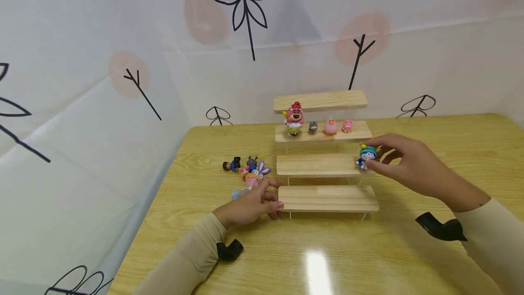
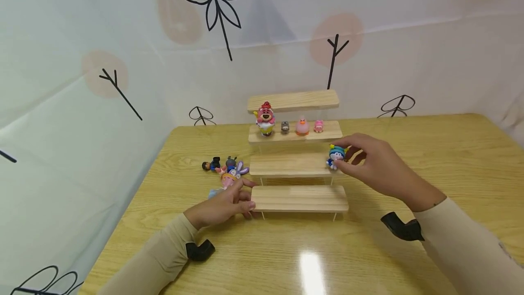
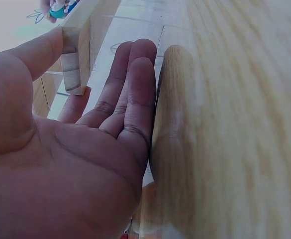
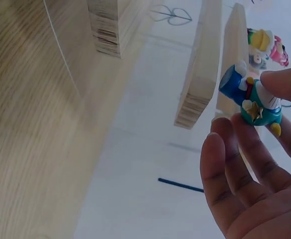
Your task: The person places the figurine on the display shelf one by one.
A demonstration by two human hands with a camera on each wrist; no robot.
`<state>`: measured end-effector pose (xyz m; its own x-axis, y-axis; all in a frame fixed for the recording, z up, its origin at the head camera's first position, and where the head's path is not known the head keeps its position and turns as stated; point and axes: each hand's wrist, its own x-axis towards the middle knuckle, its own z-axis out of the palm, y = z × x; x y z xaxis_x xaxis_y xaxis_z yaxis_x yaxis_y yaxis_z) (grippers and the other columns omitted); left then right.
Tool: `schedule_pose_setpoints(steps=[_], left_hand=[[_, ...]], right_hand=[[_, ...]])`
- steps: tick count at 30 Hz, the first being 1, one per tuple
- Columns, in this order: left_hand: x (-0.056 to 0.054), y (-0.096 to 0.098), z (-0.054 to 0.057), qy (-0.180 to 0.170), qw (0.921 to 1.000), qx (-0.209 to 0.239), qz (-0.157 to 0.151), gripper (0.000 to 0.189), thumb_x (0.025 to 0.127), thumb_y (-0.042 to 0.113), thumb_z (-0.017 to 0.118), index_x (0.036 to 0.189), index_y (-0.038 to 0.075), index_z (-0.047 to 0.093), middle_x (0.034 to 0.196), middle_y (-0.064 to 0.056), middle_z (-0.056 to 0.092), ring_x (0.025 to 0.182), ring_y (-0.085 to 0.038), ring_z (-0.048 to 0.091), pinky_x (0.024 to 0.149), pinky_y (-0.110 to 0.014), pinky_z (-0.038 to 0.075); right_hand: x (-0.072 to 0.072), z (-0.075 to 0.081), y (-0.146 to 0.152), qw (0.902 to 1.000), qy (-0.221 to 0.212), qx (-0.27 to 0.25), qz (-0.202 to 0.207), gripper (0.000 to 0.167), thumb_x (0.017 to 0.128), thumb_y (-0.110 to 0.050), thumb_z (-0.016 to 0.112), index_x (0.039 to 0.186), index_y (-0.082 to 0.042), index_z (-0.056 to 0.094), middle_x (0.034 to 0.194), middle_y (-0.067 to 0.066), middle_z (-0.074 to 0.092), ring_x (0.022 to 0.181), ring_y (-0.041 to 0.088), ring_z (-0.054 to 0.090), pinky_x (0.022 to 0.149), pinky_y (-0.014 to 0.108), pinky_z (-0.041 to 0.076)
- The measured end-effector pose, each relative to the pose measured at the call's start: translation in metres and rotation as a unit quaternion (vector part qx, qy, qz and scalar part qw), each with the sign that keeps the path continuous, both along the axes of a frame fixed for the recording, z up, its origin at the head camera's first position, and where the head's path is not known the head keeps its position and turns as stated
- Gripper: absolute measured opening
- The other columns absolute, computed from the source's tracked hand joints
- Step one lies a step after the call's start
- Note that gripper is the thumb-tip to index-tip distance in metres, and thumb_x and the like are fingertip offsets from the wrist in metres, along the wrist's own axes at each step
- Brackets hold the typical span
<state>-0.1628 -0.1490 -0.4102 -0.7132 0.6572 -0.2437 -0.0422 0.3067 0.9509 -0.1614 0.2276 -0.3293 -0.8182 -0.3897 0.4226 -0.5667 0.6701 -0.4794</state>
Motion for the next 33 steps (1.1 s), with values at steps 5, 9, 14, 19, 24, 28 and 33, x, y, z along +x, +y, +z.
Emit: schedule_pose_setpoints(steps=[5,9,14,19,24,28,33], left_hand=[[0.001,-0.002,-0.002,0.002,1.0000,-0.006,-0.001,0.052,0.103,0.029,0.058,0.145,0.017,0.030,0.118,-0.014,0.068,0.095,-0.022,0.069,0.087,-0.033,0.055],[0.001,-0.002,-0.002,-0.005,1.0000,-0.003,-0.005,0.052,0.103,0.029,0.058,0.145,0.017,0.029,0.119,-0.014,0.068,0.096,-0.023,0.069,0.088,-0.034,0.055],[0.000,-0.002,-0.001,-0.001,1.0000,-0.004,-0.008,0.053,0.103,0.030,0.058,0.146,0.017,0.029,0.117,-0.015,0.068,0.095,-0.023,0.069,0.088,-0.034,0.055],[0.000,-0.001,0.000,0.000,1.0000,-0.005,-0.003,0.053,0.103,0.029,0.058,0.146,0.017,0.029,0.117,-0.015,0.068,0.094,-0.023,0.069,0.088,-0.034,0.055],[-0.001,-0.001,0.001,0.005,0.9999,-0.009,-0.003,0.053,0.103,0.030,0.058,0.146,0.017,0.029,0.117,-0.015,0.069,0.093,-0.023,0.069,0.088,-0.034,0.055],[0.000,-0.001,0.001,0.001,1.0000,-0.008,-0.001,0.053,0.103,0.030,0.058,0.146,0.017,0.029,0.117,-0.014,0.069,0.094,-0.023,0.069,0.088,-0.034,0.054],[0.001,-0.001,0.001,-0.006,1.0000,-0.001,-0.001,0.053,0.103,0.028,0.058,0.146,0.017,0.029,0.118,-0.014,0.068,0.095,-0.023,0.069,0.087,-0.033,0.055]], right_hand=[[-0.002,-0.001,-0.005,0.9998,0.006,0.004,0.018,0.039,0.087,-0.007,0.077,0.124,-0.013,0.068,0.108,-0.002,0.066,0.085,-0.007,0.057,0.072,0.011,0.050],[-0.003,-0.003,-0.005,0.9997,0.000,0.008,0.021,0.040,0.088,-0.008,0.077,0.126,-0.015,0.067,0.110,-0.001,0.066,0.085,-0.007,0.057,0.072,0.013,0.052],[-0.004,-0.004,-0.007,0.9996,0.010,0.009,0.023,0.041,0.087,-0.007,0.077,0.126,-0.015,0.067,0.109,-0.001,0.066,0.085,-0.007,0.058,0.071,0.014,0.053],[-0.006,-0.003,-0.011,0.9996,0.013,0.004,0.025,0.040,0.087,-0.007,0.077,0.126,-0.013,0.067,0.109,-0.001,0.066,0.085,-0.006,0.058,0.071,0.015,0.054],[-0.004,-0.006,-0.012,0.9997,0.009,-0.002,0.022,0.044,0.088,-0.006,0.075,0.130,-0.014,0.065,0.111,0.000,0.066,0.086,-0.006,0.057,0.071,0.015,0.053],[-0.003,-0.011,-0.013,0.9997,0.003,-0.013,0.021,0.050,0.087,-0.004,0.076,0.134,-0.013,0.061,0.114,0.002,0.066,0.087,-0.004,0.056,0.072,0.014,0.052],[0.003,-0.017,-0.011,0.9984,-0.006,-0.053,0.019,0.056,0.086,-0.003,0.077,0.138,-0.012,0.058,0.123,-0.005,0.060,0.093,-0.005,0.056,0.076,0.008,0.049]])
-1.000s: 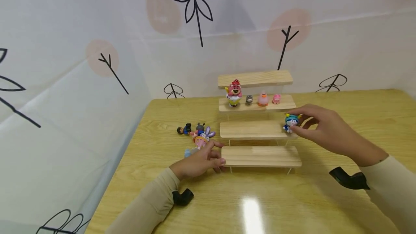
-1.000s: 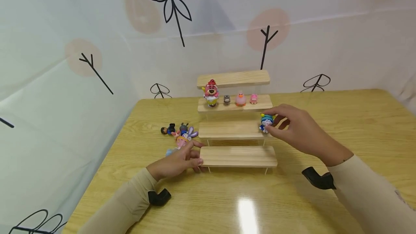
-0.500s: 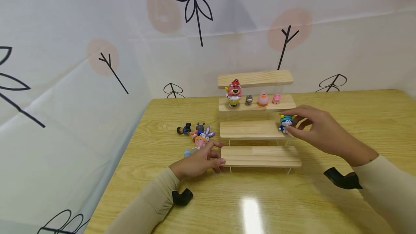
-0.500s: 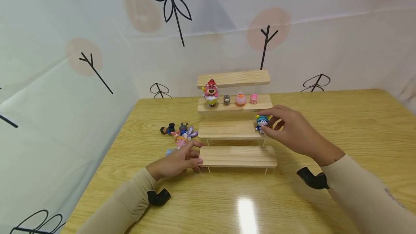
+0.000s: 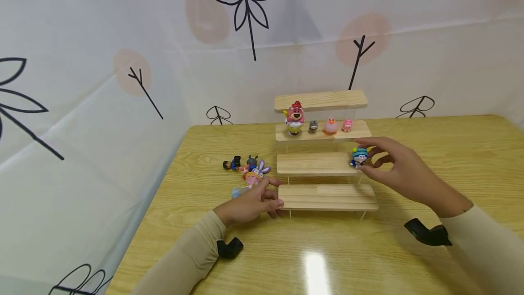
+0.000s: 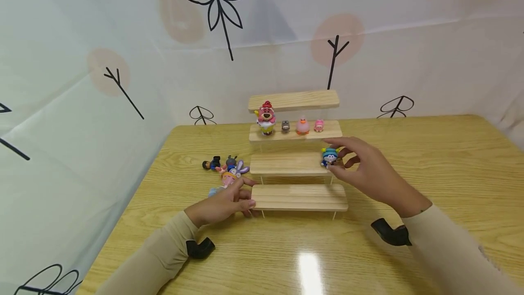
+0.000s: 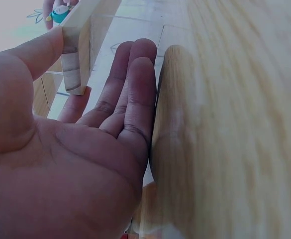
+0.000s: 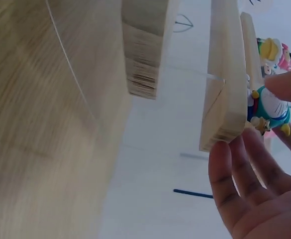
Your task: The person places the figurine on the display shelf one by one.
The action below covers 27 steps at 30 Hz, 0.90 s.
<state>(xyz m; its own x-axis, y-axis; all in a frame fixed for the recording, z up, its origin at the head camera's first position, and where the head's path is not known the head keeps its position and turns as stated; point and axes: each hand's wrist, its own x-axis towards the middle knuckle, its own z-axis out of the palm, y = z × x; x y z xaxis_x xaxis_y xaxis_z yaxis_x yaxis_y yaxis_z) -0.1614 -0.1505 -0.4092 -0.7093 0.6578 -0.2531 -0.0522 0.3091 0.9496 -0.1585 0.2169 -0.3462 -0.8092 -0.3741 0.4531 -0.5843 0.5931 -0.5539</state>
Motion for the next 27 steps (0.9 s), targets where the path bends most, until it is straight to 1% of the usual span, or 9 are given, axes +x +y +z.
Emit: schedule_pose_setpoints(steps=[5,9,12,14,15,17,20,24,27], left_hand=[[0.001,-0.001,0.001,0.003,1.0000,-0.001,0.000,0.054,0.103,0.029,0.057,0.147,0.018,0.028,0.119,-0.015,0.068,0.095,-0.023,0.069,0.087,-0.034,0.055],[0.001,-0.002,0.002,0.010,0.9999,-0.005,0.000,0.054,0.104,0.030,0.057,0.147,0.017,0.027,0.118,-0.014,0.068,0.094,-0.023,0.069,0.087,-0.034,0.055],[-0.001,-0.002,0.000,0.014,0.9999,-0.008,-0.004,0.054,0.104,0.032,0.056,0.147,0.018,0.027,0.117,-0.013,0.069,0.094,-0.022,0.069,0.088,-0.034,0.055],[-0.002,-0.002,-0.001,0.017,0.9998,-0.010,-0.007,0.054,0.104,0.033,0.056,0.147,0.018,0.027,0.115,-0.013,0.069,0.094,-0.022,0.069,0.089,-0.034,0.054],[-0.002,-0.002,-0.001,0.019,0.9997,-0.011,-0.008,0.054,0.104,0.033,0.056,0.147,0.018,0.027,0.115,-0.012,0.070,0.093,-0.022,0.069,0.089,-0.034,0.054],[-0.003,-0.001,-0.002,0.019,0.9997,-0.013,-0.010,0.053,0.104,0.032,0.056,0.146,0.018,0.027,0.114,-0.012,0.070,0.093,-0.022,0.069,0.089,-0.034,0.054],[-0.003,-0.001,-0.001,0.017,0.9997,-0.013,-0.009,0.053,0.104,0.030,0.056,0.146,0.018,0.027,0.114,-0.013,0.069,0.094,-0.022,0.069,0.088,-0.033,0.054],[-0.003,0.001,0.000,0.016,0.9998,-0.013,-0.007,0.052,0.104,0.029,0.056,0.147,0.018,0.027,0.116,-0.013,0.069,0.094,-0.022,0.069,0.088,-0.033,0.054],[-0.002,0.001,0.001,0.015,0.9997,-0.017,-0.004,0.052,0.104,0.029,0.056,0.146,0.018,0.028,0.113,-0.013,0.070,0.093,-0.023,0.069,0.088,-0.033,0.054]], right_hand=[[0.005,-0.010,0.005,0.9974,-0.017,-0.070,-0.011,0.053,0.090,0.003,0.070,0.139,-0.008,0.053,0.127,-0.015,0.054,0.106,-0.006,0.054,0.082,0.004,0.046],[0.005,-0.017,0.015,0.9917,-0.050,-0.114,-0.032,0.028,0.099,-0.002,0.059,0.125,-0.008,0.052,0.110,-0.010,0.056,0.097,-0.001,0.056,0.078,0.006,0.047],[0.004,-0.024,0.023,0.9858,-0.107,-0.127,-0.026,0.005,0.106,-0.010,0.048,0.109,-0.006,0.050,0.092,-0.001,0.056,0.079,0.010,0.058,0.068,0.016,0.050],[0.002,-0.030,0.029,0.9783,-0.166,-0.123,-0.007,0.019,0.109,-0.017,0.040,0.101,-0.002,0.048,0.082,0.004,0.055,0.070,0.018,0.058,0.063,0.025,0.051],[0.000,-0.033,0.031,0.9715,-0.204,-0.121,0.007,0.027,0.111,-0.022,0.037,0.098,0.000,0.047,0.079,0.006,0.055,0.068,0.022,0.058,0.061,0.029,0.051],[-0.003,-0.037,0.035,0.9500,-0.288,-0.115,0.035,0.042,0.112,-0.031,0.029,0.095,0.002,0.047,0.076,0.007,0.056,0.067,0.026,0.059,0.061,0.035,0.053],[-0.008,-0.043,0.038,0.9074,-0.398,-0.110,0.077,0.057,0.111,-0.043,0.022,0.093,0.003,0.049,0.077,0.007,0.061,0.069,0.029,0.065,0.064,0.043,0.058],[-0.011,-0.050,0.042,0.8526,-0.487,-0.123,0.145,0.060,0.111,-0.047,0.017,0.096,0.000,0.052,0.082,0.008,0.066,0.073,0.028,0.070,0.069,0.050,0.060],[-0.011,-0.056,0.044,0.8055,-0.539,-0.153,0.193,0.057,0.111,-0.044,0.016,0.105,-0.003,0.055,0.088,0.010,0.069,0.077,0.024,0.072,0.074,0.052,0.060]])
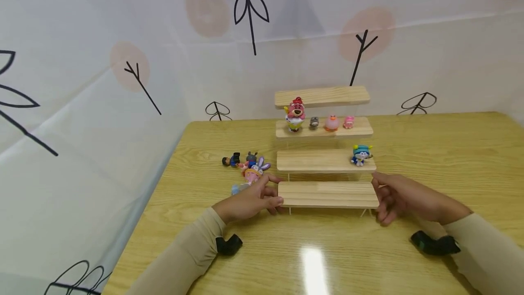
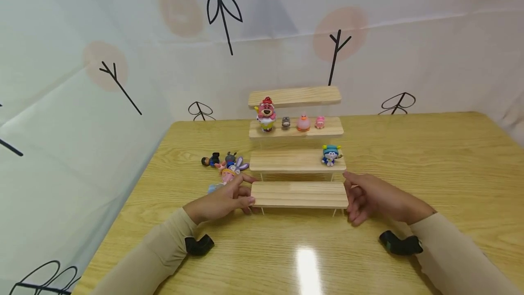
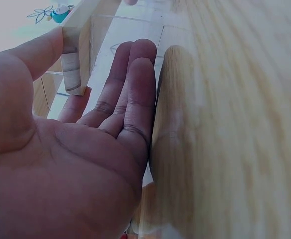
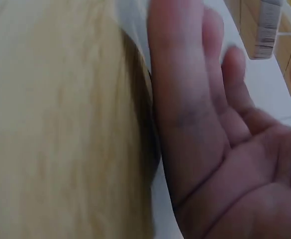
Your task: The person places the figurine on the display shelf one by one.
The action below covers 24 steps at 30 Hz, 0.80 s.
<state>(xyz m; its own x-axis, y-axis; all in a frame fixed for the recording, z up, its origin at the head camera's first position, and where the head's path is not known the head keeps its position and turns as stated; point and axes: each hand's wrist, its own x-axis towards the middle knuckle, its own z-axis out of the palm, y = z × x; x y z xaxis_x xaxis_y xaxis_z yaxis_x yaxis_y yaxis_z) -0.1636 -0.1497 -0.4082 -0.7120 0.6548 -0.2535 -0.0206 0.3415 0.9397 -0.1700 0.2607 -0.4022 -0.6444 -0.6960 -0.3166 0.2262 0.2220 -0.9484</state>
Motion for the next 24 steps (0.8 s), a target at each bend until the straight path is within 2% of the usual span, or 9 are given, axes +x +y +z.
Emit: schedule_pose_setpoints(steps=[2,4,7,9,12,15,19,22,24], left_hand=[[0.000,0.000,0.000,0.001,1.0000,-0.006,0.002,0.052,0.104,0.030,0.057,0.146,0.018,0.029,0.112,-0.012,0.070,0.092,-0.022,0.069,0.089,-0.033,0.053],[0.001,0.000,0.000,0.000,1.0000,-0.010,0.003,0.052,0.104,0.030,0.057,0.145,0.017,0.029,0.111,-0.012,0.070,0.092,-0.022,0.069,0.089,-0.033,0.053],[0.001,0.000,0.000,0.002,0.9999,-0.010,0.003,0.052,0.104,0.030,0.057,0.145,0.017,0.029,0.112,-0.011,0.070,0.091,-0.022,0.069,0.089,-0.033,0.053],[0.001,-0.001,0.000,0.000,1.0000,-0.006,0.004,0.052,0.104,0.030,0.057,0.145,0.017,0.029,0.113,-0.012,0.070,0.092,-0.022,0.069,0.089,-0.033,0.053],[0.002,-0.002,0.001,-0.009,1.0000,0.000,0.003,0.053,0.103,0.030,0.057,0.146,0.016,0.028,0.115,-0.013,0.069,0.094,-0.023,0.070,0.089,-0.034,0.055],[0.002,-0.004,0.004,-0.010,0.9999,-0.012,-0.007,0.054,0.103,0.031,0.057,0.147,0.018,0.028,0.115,-0.011,0.068,0.097,-0.022,0.070,0.088,-0.034,0.056],[0.003,-0.010,0.022,0.033,0.9974,-0.054,-0.033,0.053,0.104,0.033,0.056,0.149,0.024,0.030,0.116,-0.007,0.067,0.098,-0.023,0.070,0.083,-0.037,0.057],[0.003,-0.015,0.043,0.090,0.9921,-0.080,-0.036,0.053,0.104,0.036,0.056,0.150,0.026,0.032,0.122,-0.008,0.065,0.102,-0.025,0.069,0.083,-0.038,0.057],[0.002,-0.018,0.055,0.127,0.9888,-0.078,-0.018,0.051,0.104,0.036,0.054,0.149,0.024,0.035,0.125,-0.012,0.063,0.105,-0.029,0.067,0.086,-0.040,0.057]], right_hand=[[0.000,-0.004,0.000,0.9980,-0.049,-0.029,0.027,0.055,0.112,-0.041,0.017,0.103,-0.003,0.055,0.091,0.011,0.071,0.079,0.022,0.072,0.077,0.052,0.060],[0.001,-0.008,0.000,0.9930,-0.081,-0.063,0.057,0.052,0.113,-0.034,0.017,0.111,0.001,0.055,0.094,0.011,0.072,0.082,0.020,0.073,0.078,0.049,0.060],[0.003,-0.012,-0.001,0.9853,-0.097,-0.103,0.095,0.045,0.113,-0.023,0.019,0.114,0.005,0.053,0.095,0.009,0.073,0.083,0.017,0.073,0.078,0.042,0.062],[0.003,-0.014,-0.003,0.9828,-0.089,-0.119,0.109,0.042,0.113,-0.018,0.020,0.119,0.007,0.053,0.094,0.007,0.073,0.082,0.015,0.072,0.075,0.037,0.062],[0.005,-0.016,-0.005,0.9836,-0.066,-0.120,0.117,0.039,0.112,-0.016,0.022,0.111,0.007,0.054,0.086,0.003,0.070,0.076,0.012,0.070,0.071,0.032,0.061],[0.006,-0.017,-0.007,0.9861,-0.039,-0.106,0.122,0.039,0.112,-0.015,0.024,0.104,0.014,0.049,0.063,0.014,0.055,0.069,0.011,0.067,0.067,0.030,0.060],[0.007,-0.014,-0.007,0.9887,-0.007,-0.082,0.125,0.042,0.112,-0.014,0.027,0.101,0.024,0.042,0.064,0.037,0.032,0.063,0.009,0.065,0.065,0.032,0.059],[0.006,-0.011,-0.006,0.9896,0.004,-0.070,0.126,0.043,0.112,-0.014,0.029,0.099,0.024,0.042,0.064,0.039,0.030,0.061,0.009,0.064,0.064,0.033,0.059],[0.006,-0.011,-0.004,0.9892,-0.001,-0.070,0.129,0.043,0.112,-0.014,0.028,0.099,0.025,0.042,0.065,0.040,0.032,0.061,0.009,0.063,0.064,0.031,0.059]])
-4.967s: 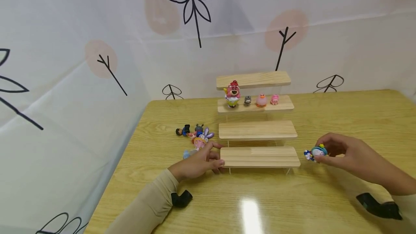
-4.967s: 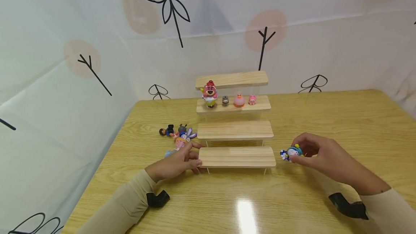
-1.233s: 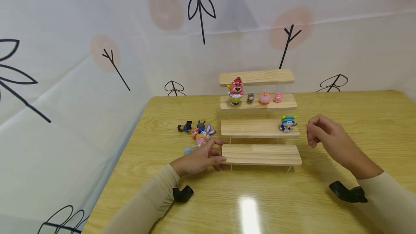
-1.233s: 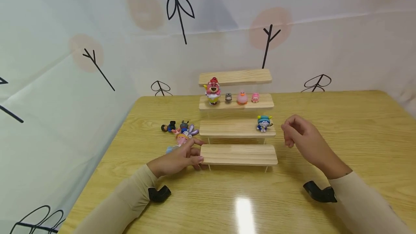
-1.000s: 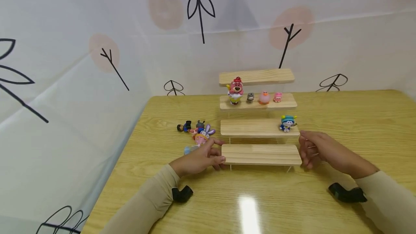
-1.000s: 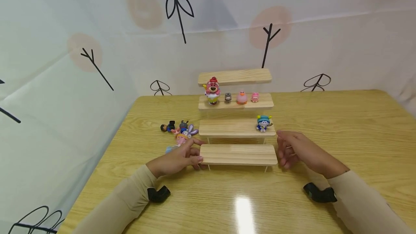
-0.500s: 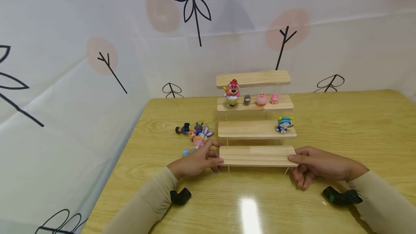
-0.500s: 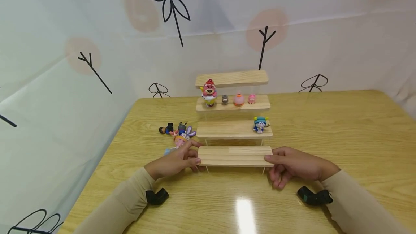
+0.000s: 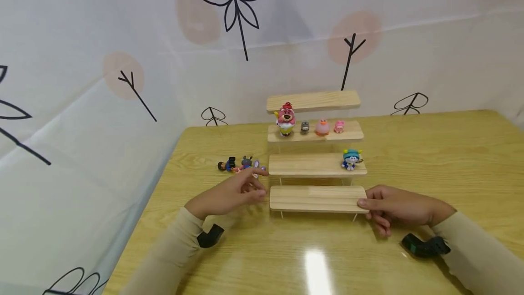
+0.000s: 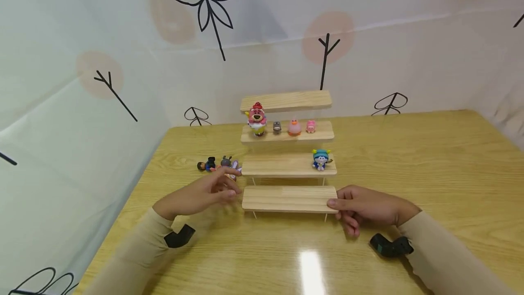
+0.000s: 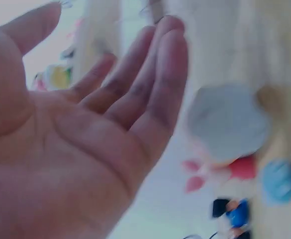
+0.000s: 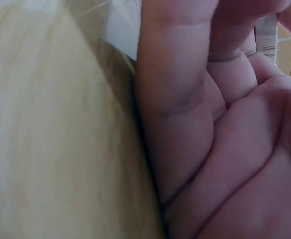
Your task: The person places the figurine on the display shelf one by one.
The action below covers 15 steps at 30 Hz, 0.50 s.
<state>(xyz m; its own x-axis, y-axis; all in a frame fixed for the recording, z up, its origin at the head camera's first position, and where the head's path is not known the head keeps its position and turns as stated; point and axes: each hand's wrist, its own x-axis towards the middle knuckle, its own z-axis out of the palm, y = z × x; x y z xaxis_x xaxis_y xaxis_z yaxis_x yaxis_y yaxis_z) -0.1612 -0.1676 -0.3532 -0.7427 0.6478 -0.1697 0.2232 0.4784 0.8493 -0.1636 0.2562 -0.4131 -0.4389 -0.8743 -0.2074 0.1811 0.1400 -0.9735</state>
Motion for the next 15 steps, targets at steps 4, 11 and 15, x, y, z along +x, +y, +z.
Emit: schedule_pose_setpoints(steps=[4,11,15], left_hand=[[-0.009,-0.004,0.013,0.070,0.9942,0.025,0.077,0.040,0.105,0.036,0.053,0.142,0.024,0.046,0.121,-0.016,0.063,0.102,-0.033,0.066,0.087,-0.048,0.055],[-0.029,-0.007,0.016,0.158,0.9645,0.045,0.206,0.027,0.106,0.030,0.051,0.130,0.020,0.057,0.110,-0.009,0.068,0.098,-0.038,0.065,0.080,-0.057,0.055],[-0.040,-0.009,0.010,0.188,0.9484,0.036,0.253,0.028,0.107,0.034,0.048,0.129,0.020,0.058,0.108,-0.008,0.067,0.098,-0.033,0.065,0.078,-0.050,0.057]], right_hand=[[-0.004,-0.003,0.002,0.9996,-0.026,-0.001,0.012,0.043,0.112,-0.015,0.028,0.102,0.025,0.042,0.060,0.031,0.041,0.062,0.010,0.063,0.064,0.028,0.058],[-0.008,-0.004,0.004,0.9978,-0.050,-0.027,0.033,0.039,0.112,-0.014,0.025,0.109,0.019,0.046,0.069,0.042,0.033,0.064,0.011,0.066,0.067,0.031,0.059],[-0.008,-0.008,0.005,0.9968,-0.050,-0.047,0.041,0.039,0.112,-0.012,0.022,0.103,0.022,0.040,0.064,0.041,0.029,0.066,0.012,0.067,0.067,0.034,0.060]])
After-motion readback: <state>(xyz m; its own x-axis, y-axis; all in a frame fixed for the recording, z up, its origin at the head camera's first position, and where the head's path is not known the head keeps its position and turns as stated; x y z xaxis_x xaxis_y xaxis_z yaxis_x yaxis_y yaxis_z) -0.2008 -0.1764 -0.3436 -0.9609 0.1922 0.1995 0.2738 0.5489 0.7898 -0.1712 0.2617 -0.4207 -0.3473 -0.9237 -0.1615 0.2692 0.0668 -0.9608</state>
